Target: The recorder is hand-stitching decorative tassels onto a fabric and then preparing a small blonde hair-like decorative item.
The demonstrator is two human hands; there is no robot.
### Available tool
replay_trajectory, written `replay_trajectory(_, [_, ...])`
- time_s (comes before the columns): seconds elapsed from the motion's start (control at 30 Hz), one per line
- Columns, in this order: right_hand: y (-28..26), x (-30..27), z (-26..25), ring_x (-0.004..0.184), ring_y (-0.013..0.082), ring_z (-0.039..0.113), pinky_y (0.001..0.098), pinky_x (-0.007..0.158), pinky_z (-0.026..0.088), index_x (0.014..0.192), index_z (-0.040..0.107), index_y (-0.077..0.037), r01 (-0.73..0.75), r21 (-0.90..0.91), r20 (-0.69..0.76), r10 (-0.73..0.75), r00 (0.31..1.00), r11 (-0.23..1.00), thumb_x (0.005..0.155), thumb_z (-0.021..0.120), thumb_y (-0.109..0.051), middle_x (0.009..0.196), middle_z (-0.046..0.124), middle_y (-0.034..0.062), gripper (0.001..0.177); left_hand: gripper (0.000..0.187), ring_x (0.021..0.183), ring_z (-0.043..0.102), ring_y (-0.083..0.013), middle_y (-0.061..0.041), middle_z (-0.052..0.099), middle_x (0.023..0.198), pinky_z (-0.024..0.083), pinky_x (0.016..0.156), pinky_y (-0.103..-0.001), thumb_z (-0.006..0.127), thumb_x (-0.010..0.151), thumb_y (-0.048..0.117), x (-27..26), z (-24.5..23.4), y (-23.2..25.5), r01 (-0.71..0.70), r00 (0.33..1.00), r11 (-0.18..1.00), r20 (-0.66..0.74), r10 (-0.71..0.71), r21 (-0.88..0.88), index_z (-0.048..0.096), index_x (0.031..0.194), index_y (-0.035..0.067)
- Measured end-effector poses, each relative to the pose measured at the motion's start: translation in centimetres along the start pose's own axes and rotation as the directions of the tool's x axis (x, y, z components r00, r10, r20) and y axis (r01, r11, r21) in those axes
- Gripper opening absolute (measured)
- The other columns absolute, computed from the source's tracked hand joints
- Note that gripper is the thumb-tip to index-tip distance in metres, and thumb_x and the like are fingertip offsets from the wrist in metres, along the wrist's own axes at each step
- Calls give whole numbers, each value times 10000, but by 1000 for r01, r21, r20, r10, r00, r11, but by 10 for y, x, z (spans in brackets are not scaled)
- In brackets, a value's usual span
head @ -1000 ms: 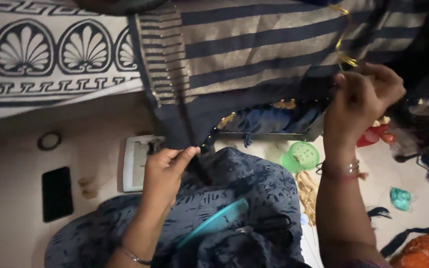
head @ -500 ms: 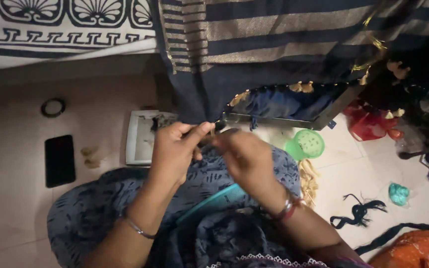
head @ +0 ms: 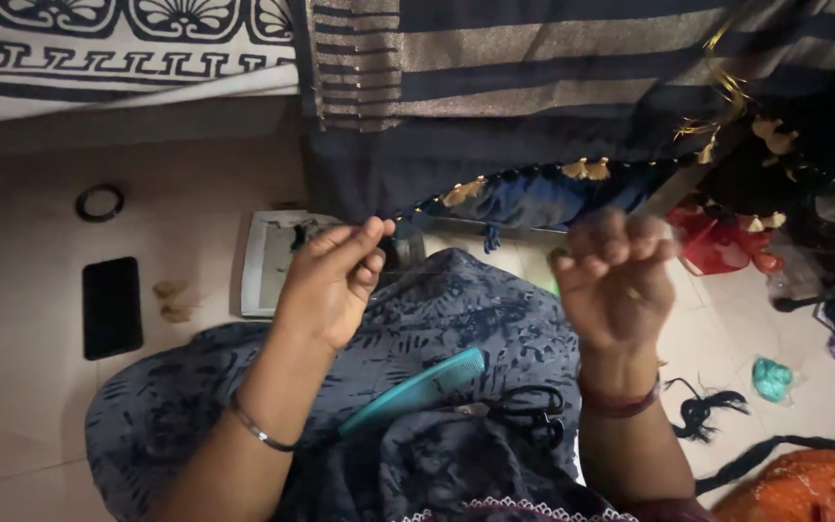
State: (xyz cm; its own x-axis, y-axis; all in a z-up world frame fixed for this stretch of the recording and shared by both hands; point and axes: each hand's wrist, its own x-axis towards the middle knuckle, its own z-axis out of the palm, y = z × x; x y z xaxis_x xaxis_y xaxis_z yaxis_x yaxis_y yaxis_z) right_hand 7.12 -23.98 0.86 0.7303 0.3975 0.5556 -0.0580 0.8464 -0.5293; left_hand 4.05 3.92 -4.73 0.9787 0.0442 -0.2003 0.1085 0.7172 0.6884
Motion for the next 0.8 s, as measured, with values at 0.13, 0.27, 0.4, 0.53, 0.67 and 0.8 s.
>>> replay_trajectory(0.13, [-2, -3, -15, 929, 140, 634, 241, 795, 548, 1081, 718, -84, 102, -49, -49, -104, 993, 994, 1044, 722, -260, 993, 660, 38, 180, 168, 673, 574, -57, -46, 734, 938, 439, 578, -177, 722, 938, 160, 1, 1, 1, 20, 1000, 1000, -8, -20, -21, 723, 966, -6])
replay_trajectory(0.27, [16, 7, 3, 802, 107, 638, 181, 669, 540, 1066, 740, -62, 61, -306, -9, -67, 998, 950, 1049, 746, -109, 956, 691, 51, 51, 178, 617, 544, -50, -29, 723, 879, 398, 527, -181, 728, 932, 172, -6, 10, 3, 4, 1000, 996, -27, -1, 87, 738, 957, -4])
replay_trajectory(0.4, [36, 29, 63, 865, 152, 709, 262, 733, 624, 1157, 735, -29, -127, -815, -28, 181, 983, 565, 918, 777, 19, 1173, 701, 105, 247, 185, 580, 538, -72, -32, 640, 736, 399, 507, -204, 708, 967, 185, -5, 12, -7, -36, 999, 974, 30, 30, 222, 737, 932, 6])
replay_trajectory(0.53, [55, 40, 93, 984, 139, 696, 275, 831, 629, 1324, 659, -45, -131, -955, -21, 381, 924, 265, 848, 773, 64, 1353, 646, 114, 501, 127, 570, 566, -115, -55, 639, 721, 473, 503, -258, 569, 882, -43, -6, 13, -12, -78, 993, 993, 92, 70, 90, 674, 866, 26])
replay_trajectory(0.67, [63, 39, 95, 1051, 137, 694, 281, 883, 637, 1373, 625, -56, -71, -981, 13, 421, 907, 182, 831, 779, 70, 1378, 628, 109, 577, 204, 590, 582, -118, -56, 634, 722, 502, 535, -262, 508, 874, -102, -6, 15, -9, -60, 998, 992, 37, 56, 108, 657, 837, 31])
replay_trajectory(0.8, [67, 35, 92, 1015, 125, 710, 271, 861, 652, 1386, 615, -78, -106, -983, -33, 417, 908, 153, 812, 778, 78, 1441, 593, 114, 616, 170, 638, 593, -92, -22, 662, 785, 483, 557, -234, 574, 937, -57, 0, 10, -16, -87, 996, 986, 36, 83, 145, 650, 817, 37])
